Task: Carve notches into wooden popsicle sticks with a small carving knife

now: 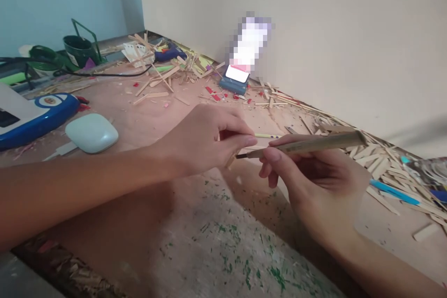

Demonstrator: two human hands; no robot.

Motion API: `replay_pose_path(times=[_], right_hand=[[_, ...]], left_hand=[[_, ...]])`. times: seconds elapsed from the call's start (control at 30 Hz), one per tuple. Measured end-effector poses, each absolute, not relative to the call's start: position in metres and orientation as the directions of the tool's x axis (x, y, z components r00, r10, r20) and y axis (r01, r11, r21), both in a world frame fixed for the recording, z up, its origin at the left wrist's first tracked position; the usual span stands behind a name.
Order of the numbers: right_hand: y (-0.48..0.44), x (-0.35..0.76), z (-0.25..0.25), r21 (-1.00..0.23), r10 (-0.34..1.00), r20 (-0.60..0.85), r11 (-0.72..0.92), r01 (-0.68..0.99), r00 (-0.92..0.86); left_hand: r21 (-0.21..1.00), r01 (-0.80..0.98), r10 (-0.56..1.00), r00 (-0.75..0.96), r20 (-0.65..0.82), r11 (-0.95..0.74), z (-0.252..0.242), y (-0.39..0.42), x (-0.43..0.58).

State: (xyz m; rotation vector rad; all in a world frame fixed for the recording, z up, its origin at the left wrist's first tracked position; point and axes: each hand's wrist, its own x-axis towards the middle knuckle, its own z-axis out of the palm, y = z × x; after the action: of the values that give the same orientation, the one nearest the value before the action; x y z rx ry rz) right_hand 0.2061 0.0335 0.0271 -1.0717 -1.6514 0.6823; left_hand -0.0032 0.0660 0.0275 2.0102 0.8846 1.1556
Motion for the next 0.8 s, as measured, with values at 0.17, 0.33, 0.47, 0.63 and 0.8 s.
replay_pose_path(times=[0.17,0.33,0.47,0.63,0.8], right_hand=[[0.0280,0.2081,0.0329,-0.814,0.881,0.462,0.468,0.344,-0.104],[0.0233,0.2088,0.0359,-0.833,0.905,0.413,0.421,0.360,-0.103],[0.0246,0.2079,0.0329,-0.832,0.895,0.426,0.446,0.331,-0.134],[0.0251,0.2090,0.0313,-0.746,0.835,0.521,0.547,0.380,-0.179],[0.0255,0.2077,0.0305,-0.732,0.835,0.522,0.543,0.412,-0.175]], left_hand=[[0.787,0.254,0.805,0.385,0.452,-0.563,0.0283,0.0643,-0.0037],[0.836,0.213,0.835,0.366,0.412,-0.506,0.0288,0.0631,-0.0027],[0.915,0.114,0.867,0.383,0.319,-0.387,0.0272,0.0639,-0.0016],[0.933,0.062,0.865,0.400,0.302,-0.355,0.0237,0.0669,-0.0028],[0.930,0.068,0.862,0.405,0.305,-0.362,0.0220,0.0678,-0.0045]])
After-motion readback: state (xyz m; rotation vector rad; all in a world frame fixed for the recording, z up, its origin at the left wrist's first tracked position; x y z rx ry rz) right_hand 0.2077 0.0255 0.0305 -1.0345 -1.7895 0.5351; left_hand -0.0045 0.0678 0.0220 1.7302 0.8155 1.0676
